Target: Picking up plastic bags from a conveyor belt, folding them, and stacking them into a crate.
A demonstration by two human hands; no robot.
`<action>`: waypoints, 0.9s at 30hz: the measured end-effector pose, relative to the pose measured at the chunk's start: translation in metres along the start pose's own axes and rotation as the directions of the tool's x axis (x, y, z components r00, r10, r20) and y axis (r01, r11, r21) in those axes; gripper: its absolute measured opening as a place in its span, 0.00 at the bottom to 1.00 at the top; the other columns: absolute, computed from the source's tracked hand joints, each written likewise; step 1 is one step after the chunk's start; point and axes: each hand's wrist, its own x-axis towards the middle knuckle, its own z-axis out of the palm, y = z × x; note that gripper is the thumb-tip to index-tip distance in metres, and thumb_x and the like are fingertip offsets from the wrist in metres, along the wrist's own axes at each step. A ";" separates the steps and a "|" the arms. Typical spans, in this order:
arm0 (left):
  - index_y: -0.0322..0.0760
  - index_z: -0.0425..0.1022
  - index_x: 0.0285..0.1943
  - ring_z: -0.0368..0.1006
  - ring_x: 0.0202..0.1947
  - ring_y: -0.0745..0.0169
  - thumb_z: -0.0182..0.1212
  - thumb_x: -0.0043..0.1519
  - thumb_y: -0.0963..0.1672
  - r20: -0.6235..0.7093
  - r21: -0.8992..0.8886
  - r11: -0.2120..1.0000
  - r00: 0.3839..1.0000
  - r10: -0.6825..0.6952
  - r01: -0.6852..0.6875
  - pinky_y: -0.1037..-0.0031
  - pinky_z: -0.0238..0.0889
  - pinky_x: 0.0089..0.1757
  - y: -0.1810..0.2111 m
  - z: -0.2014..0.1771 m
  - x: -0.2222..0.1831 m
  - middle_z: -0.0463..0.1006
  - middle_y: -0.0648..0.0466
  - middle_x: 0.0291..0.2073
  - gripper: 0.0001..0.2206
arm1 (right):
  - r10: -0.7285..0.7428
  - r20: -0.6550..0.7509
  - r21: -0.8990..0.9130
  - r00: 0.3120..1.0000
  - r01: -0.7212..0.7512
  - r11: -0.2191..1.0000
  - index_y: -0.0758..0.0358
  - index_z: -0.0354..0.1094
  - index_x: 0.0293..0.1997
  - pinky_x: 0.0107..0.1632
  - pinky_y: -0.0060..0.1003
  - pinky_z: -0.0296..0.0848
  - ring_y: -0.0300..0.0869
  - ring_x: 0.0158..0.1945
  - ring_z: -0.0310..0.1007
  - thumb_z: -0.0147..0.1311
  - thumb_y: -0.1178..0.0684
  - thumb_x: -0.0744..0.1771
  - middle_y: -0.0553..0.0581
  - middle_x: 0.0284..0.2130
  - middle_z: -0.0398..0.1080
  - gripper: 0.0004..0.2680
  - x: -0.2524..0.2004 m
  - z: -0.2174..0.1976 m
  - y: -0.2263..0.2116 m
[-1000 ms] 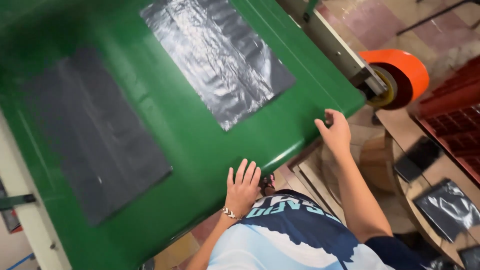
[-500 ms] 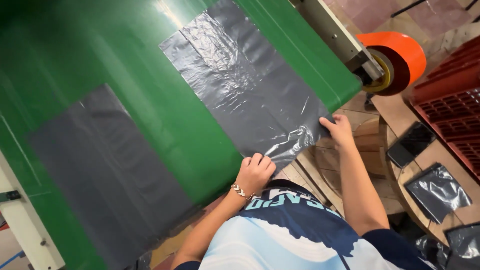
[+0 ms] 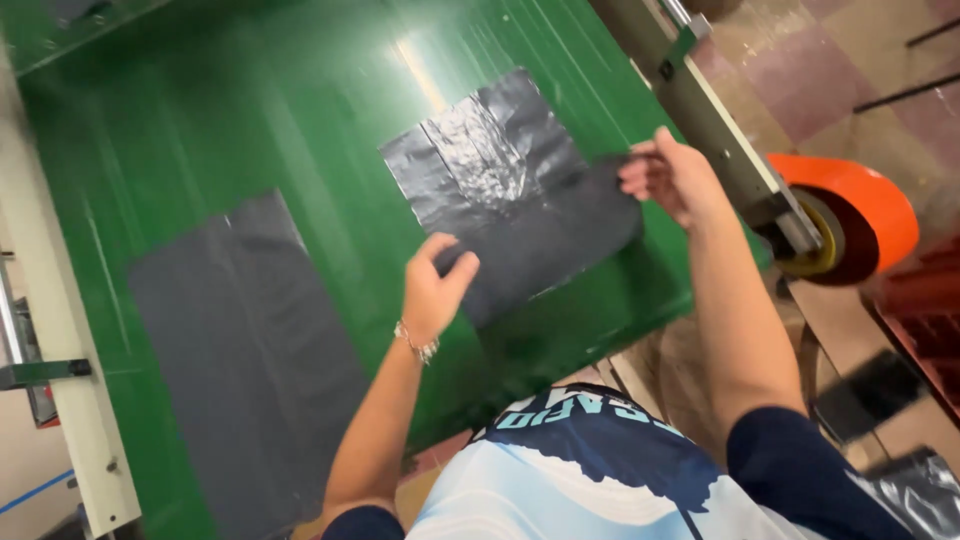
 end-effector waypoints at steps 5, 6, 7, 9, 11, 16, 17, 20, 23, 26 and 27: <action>0.31 0.75 0.52 0.75 0.46 0.46 0.64 0.60 0.47 -0.168 0.183 0.971 0.978 -0.123 0.153 0.61 0.69 0.46 -0.056 -0.005 0.121 0.79 0.39 0.44 0.17 | 0.014 0.128 -0.158 0.992 0.007 0.987 0.62 0.64 0.53 0.30 0.26 0.79 0.41 0.34 0.82 0.43 0.28 0.69 0.61 0.38 0.77 0.23 0.136 0.059 0.000; 0.30 0.72 0.58 0.74 0.53 0.40 0.64 0.61 0.49 -0.193 0.287 0.941 0.973 -0.129 0.182 0.58 0.69 0.51 -0.074 -0.006 0.147 0.78 0.37 0.50 0.22 | 0.016 0.125 -0.151 0.992 0.003 0.989 0.62 0.62 0.52 0.27 0.27 0.79 0.44 0.31 0.82 0.51 0.32 0.69 0.64 0.37 0.77 0.20 0.165 0.071 0.005; 0.30 0.72 0.58 0.74 0.53 0.40 0.64 0.61 0.49 -0.206 0.290 0.940 0.971 -0.124 0.181 0.58 0.69 0.51 -0.093 -0.006 0.163 0.78 0.37 0.50 0.22 | 0.011 0.137 -0.149 0.990 0.010 0.989 0.62 0.62 0.52 0.27 0.27 0.79 0.44 0.31 0.82 0.51 0.32 0.69 0.64 0.37 0.77 0.20 0.188 0.076 0.016; 0.28 0.71 0.62 0.73 0.56 0.39 0.58 0.64 0.50 -0.154 0.506 0.846 0.983 -0.104 0.169 0.54 0.66 0.54 -0.133 -0.005 0.193 0.75 0.37 0.56 0.24 | -0.010 0.167 -0.300 0.986 0.060 0.952 0.65 0.70 0.46 0.22 0.24 0.76 0.39 0.26 0.79 0.65 0.38 0.65 0.62 0.32 0.76 0.19 0.232 0.087 0.040; 0.34 0.72 0.60 0.74 0.54 0.44 0.58 0.63 0.52 -0.177 0.554 0.804 0.975 -0.137 0.214 0.56 0.67 0.54 -0.159 0.000 0.205 0.76 0.44 0.53 0.22 | -0.033 0.120 -0.509 0.992 0.090 0.856 0.64 0.70 0.50 0.26 0.29 0.77 0.39 0.24 0.78 0.67 0.38 0.62 0.59 0.31 0.76 0.21 0.251 0.094 0.045; 0.42 0.73 0.52 0.76 0.48 0.48 0.56 0.64 0.52 -0.224 0.583 0.753 0.951 -0.214 0.306 0.58 0.69 0.50 -0.184 0.001 0.209 0.79 0.52 0.45 0.15 | -0.130 0.050 -0.930 0.990 0.094 0.355 0.53 0.71 0.53 0.48 0.46 0.75 0.48 0.44 0.75 0.66 0.33 0.58 0.52 0.36 0.69 0.24 0.258 0.119 0.046; 0.43 0.72 0.50 0.77 0.46 0.49 0.56 0.64 0.52 -0.233 0.592 0.743 0.949 -0.213 0.312 0.58 0.70 0.48 -0.181 0.001 0.209 0.79 0.52 0.43 0.14 | -0.215 0.067 -0.948 0.974 0.129 0.292 0.56 0.69 0.52 0.48 0.48 0.75 0.51 0.47 0.72 0.68 0.35 0.58 0.53 0.38 0.65 0.24 0.257 0.124 0.046; 0.45 0.71 0.48 0.77 0.44 0.49 0.56 0.65 0.52 -0.237 0.592 0.741 0.948 -0.215 0.316 0.59 0.71 0.46 -0.170 0.002 0.205 0.79 0.53 0.40 0.12 | -0.284 0.057 -0.975 0.957 0.115 0.190 0.59 0.63 0.50 0.49 0.51 0.75 0.56 0.49 0.68 0.72 0.36 0.55 0.57 0.42 0.61 0.27 0.273 0.128 0.070; 0.45 0.69 0.51 0.73 0.46 0.51 0.62 0.60 0.50 -0.283 0.676 0.688 0.955 -0.088 0.264 0.59 0.73 0.43 -0.145 0.007 0.197 0.73 0.54 0.45 0.15 | -0.173 -0.033 -0.975 0.984 0.006 0.222 0.63 0.56 0.51 0.51 0.57 0.72 0.62 0.50 0.70 0.73 0.40 0.55 0.64 0.43 0.64 0.29 0.275 0.141 0.059; 0.45 0.67 0.55 0.69 0.47 0.52 0.66 0.56 0.49 -0.285 0.790 0.598 0.945 0.164 0.134 0.59 0.73 0.39 -0.123 0.023 0.176 0.68 0.55 0.49 0.20 | -0.051 -0.050 -0.962 0.997 -0.035 0.270 0.66 0.62 0.40 0.46 0.60 0.71 0.65 0.44 0.75 0.72 0.47 0.57 0.66 0.36 0.72 0.20 0.277 0.146 0.054; 0.46 0.68 0.53 0.68 0.46 0.51 0.63 0.57 0.50 -0.256 0.815 0.578 0.923 0.286 0.047 0.59 0.71 0.38 -0.117 0.030 0.168 0.69 0.55 0.46 0.17 | -0.045 -0.007 -0.967 0.999 0.004 0.255 0.65 0.71 0.29 0.40 0.58 0.73 0.65 0.37 0.77 0.70 0.49 0.56 0.63 0.28 0.74 0.12 0.281 0.146 0.055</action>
